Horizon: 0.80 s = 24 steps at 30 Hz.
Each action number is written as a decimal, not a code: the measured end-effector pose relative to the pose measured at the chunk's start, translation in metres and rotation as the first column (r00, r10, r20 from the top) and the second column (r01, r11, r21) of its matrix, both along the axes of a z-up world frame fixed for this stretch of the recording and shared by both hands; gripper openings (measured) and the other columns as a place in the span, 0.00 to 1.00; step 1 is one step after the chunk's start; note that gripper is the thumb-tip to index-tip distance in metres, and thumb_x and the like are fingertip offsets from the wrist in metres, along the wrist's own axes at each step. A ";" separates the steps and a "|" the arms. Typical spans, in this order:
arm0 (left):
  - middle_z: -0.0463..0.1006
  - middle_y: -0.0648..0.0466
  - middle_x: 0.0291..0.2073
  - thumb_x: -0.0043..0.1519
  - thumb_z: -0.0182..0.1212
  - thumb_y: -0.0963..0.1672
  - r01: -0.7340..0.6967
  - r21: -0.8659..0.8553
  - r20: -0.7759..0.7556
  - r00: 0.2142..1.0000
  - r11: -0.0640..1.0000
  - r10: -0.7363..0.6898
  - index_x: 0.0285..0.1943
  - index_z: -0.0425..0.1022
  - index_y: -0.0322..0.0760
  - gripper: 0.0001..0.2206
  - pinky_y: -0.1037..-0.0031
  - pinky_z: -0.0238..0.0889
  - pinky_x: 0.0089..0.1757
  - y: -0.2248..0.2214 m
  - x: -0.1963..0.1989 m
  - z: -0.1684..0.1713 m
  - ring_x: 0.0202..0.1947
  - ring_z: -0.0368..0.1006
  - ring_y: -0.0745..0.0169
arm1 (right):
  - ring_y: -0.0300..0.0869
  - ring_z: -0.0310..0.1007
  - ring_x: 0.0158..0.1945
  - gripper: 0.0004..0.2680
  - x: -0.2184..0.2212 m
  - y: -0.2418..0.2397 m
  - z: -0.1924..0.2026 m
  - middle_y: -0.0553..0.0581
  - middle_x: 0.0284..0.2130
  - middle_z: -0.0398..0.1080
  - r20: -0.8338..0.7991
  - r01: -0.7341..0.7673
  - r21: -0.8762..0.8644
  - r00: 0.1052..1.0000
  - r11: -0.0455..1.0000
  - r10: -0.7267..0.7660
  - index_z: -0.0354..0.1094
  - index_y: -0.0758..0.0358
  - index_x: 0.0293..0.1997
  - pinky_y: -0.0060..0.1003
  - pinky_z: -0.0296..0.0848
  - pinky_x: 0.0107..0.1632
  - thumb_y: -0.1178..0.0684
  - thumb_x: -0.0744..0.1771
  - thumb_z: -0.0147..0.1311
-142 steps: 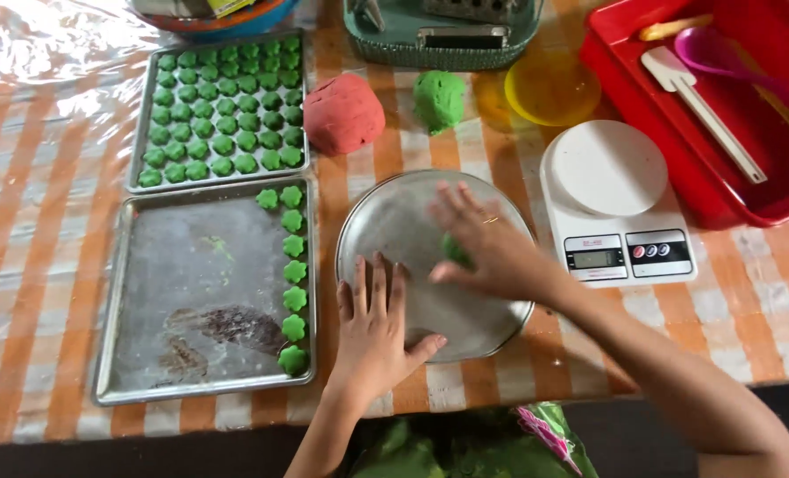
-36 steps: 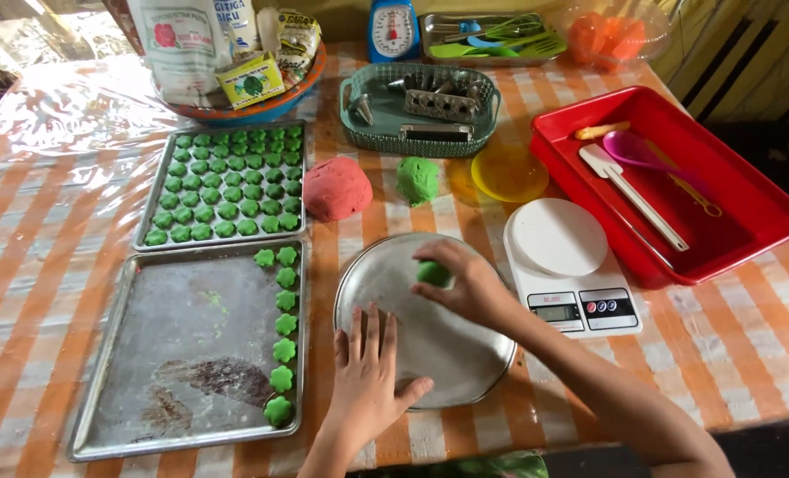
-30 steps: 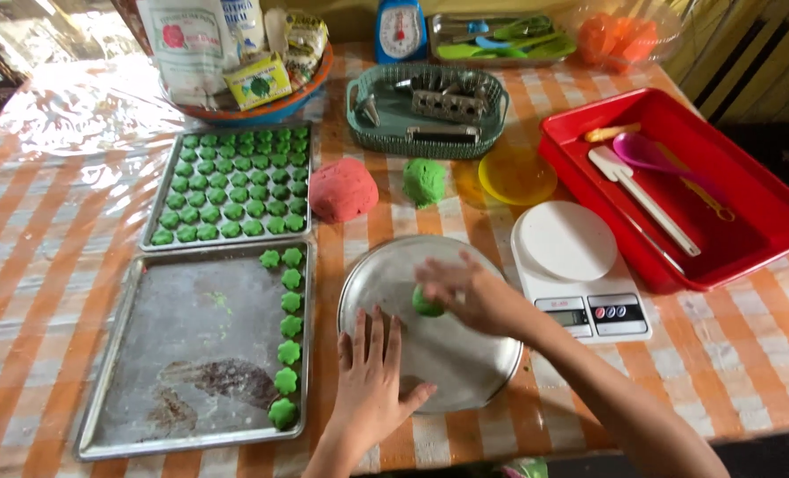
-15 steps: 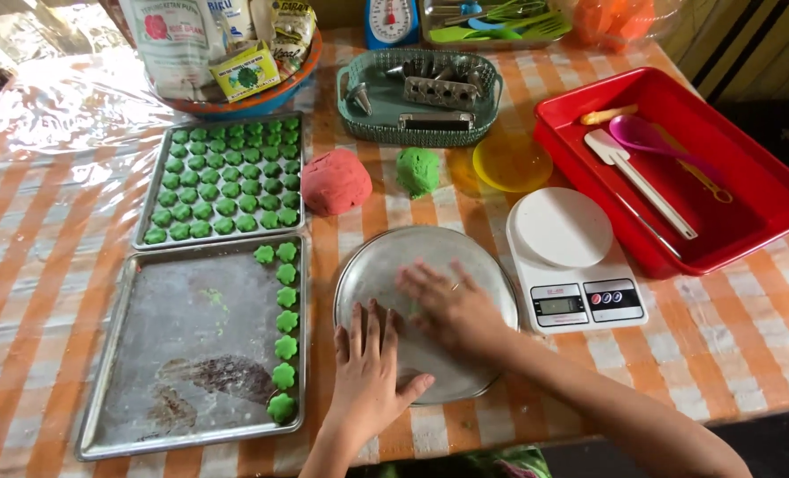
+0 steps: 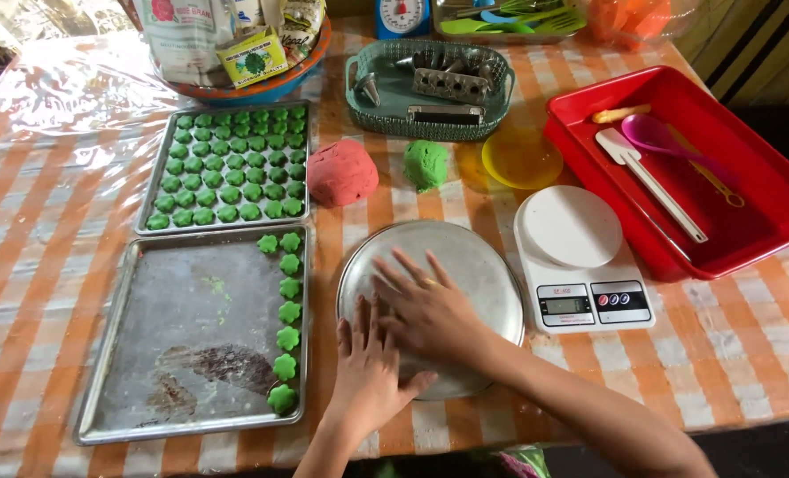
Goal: The person is taking small pieces of green dough, rolling them into balls, and then flattening them using a small metal rolling pin on a metal plate.
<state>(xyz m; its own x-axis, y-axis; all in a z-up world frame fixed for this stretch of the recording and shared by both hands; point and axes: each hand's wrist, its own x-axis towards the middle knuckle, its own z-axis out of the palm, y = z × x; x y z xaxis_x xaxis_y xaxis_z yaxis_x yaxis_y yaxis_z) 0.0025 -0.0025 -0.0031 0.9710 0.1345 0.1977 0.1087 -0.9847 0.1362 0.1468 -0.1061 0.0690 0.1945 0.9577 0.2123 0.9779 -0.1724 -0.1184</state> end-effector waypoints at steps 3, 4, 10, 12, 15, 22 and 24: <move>0.42 0.32 0.77 0.59 0.57 0.68 -0.004 0.028 0.028 1.000 1.000 0.003 0.79 0.45 0.30 0.52 0.37 0.41 0.62 0.000 0.001 0.002 0.76 0.33 0.25 | 0.48 0.36 0.78 0.25 0.029 -0.027 -0.034 0.53 0.77 0.39 0.102 0.115 -0.095 0.989 0.989 -0.105 0.42 0.49 0.78 0.69 0.39 0.68 0.42 0.70 0.42; 0.42 0.32 0.77 0.59 0.57 0.68 -0.003 0.028 0.030 1.000 1.000 0.002 0.79 0.45 0.30 0.52 0.37 0.41 0.62 0.001 0.001 0.000 0.76 0.33 0.25 | 0.48 0.36 0.78 0.25 0.047 -0.021 -0.024 0.53 0.77 0.39 0.104 0.116 -0.095 0.989 0.989 -0.106 0.42 0.49 0.78 0.69 0.39 0.68 0.42 0.70 0.42; 0.36 0.34 0.79 0.60 0.53 0.68 0.000 0.073 0.045 0.999 0.997 -0.003 0.80 0.44 0.33 0.51 0.38 0.35 0.63 0.000 0.001 -0.010 0.77 0.27 0.27 | 0.47 0.18 0.80 0.26 0.096 0.034 0.026 0.51 0.78 0.23 -0.175 0.319 -0.486 0.877 0.814 -0.448 0.38 0.34 0.78 0.78 0.14 0.67 0.30 0.68 0.26; 0.37 0.33 0.78 0.58 0.56 0.69 -0.010 0.122 0.038 0.999 0.992 0.006 0.80 0.43 0.32 0.54 0.36 0.36 0.62 0.002 0.003 -0.019 0.76 0.28 0.24 | 0.51 0.74 0.41 0.15 0.079 0.054 0.022 0.64 0.53 0.69 -0.351 0.171 -0.400 0.879 0.900 -0.323 0.61 0.51 0.64 0.43 0.73 0.41 0.44 0.70 0.39; 0.48 0.30 0.74 0.58 0.61 0.67 -0.016 0.031 0.033 0.999 0.999 0.015 0.77 0.48 0.29 0.52 0.35 0.40 0.62 0.000 0.001 -0.019 0.75 0.36 0.24 | 0.49 0.34 0.78 0.26 0.025 0.057 0.011 0.54 0.76 0.40 -0.008 0.052 -0.335 0.998 0.941 -0.058 0.45 0.50 0.76 0.71 0.32 0.71 0.31 0.70 0.28; 0.38 0.32 0.78 0.61 0.56 0.68 0.000 0.017 -0.021 1.000 1.000 0.000 0.79 0.43 0.31 0.52 0.36 0.34 0.63 0.001 0.002 -0.003 0.76 0.30 0.24 | 0.47 0.31 0.78 0.24 0.043 -0.002 0.001 0.50 0.76 0.39 -0.003 0.105 -0.163 0.994 0.981 -0.107 0.48 0.45 0.75 0.74 0.28 0.68 0.31 0.70 0.31; 0.37 0.34 0.78 0.63 0.52 0.66 0.011 -0.009 -0.057 0.998 1.000 -0.012 0.79 0.42 0.30 0.49 0.34 0.34 0.62 0.001 0.002 0.006 0.76 0.27 0.24 | 0.48 0.20 0.80 0.25 0.068 0.004 0.028 0.49 0.78 0.26 -0.224 0.182 -0.469 0.922 0.864 -0.316 0.32 0.42 0.79 0.75 0.17 0.69 0.35 0.70 0.21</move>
<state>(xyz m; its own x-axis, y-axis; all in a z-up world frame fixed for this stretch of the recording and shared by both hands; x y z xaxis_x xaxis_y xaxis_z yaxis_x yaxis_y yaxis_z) 0.0041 -0.0019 0.0026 0.9821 0.1250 0.1409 0.1054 -0.9846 0.1392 0.2145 -0.1023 0.0970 0.4259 0.8494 -0.3116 0.8298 -0.5040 -0.2397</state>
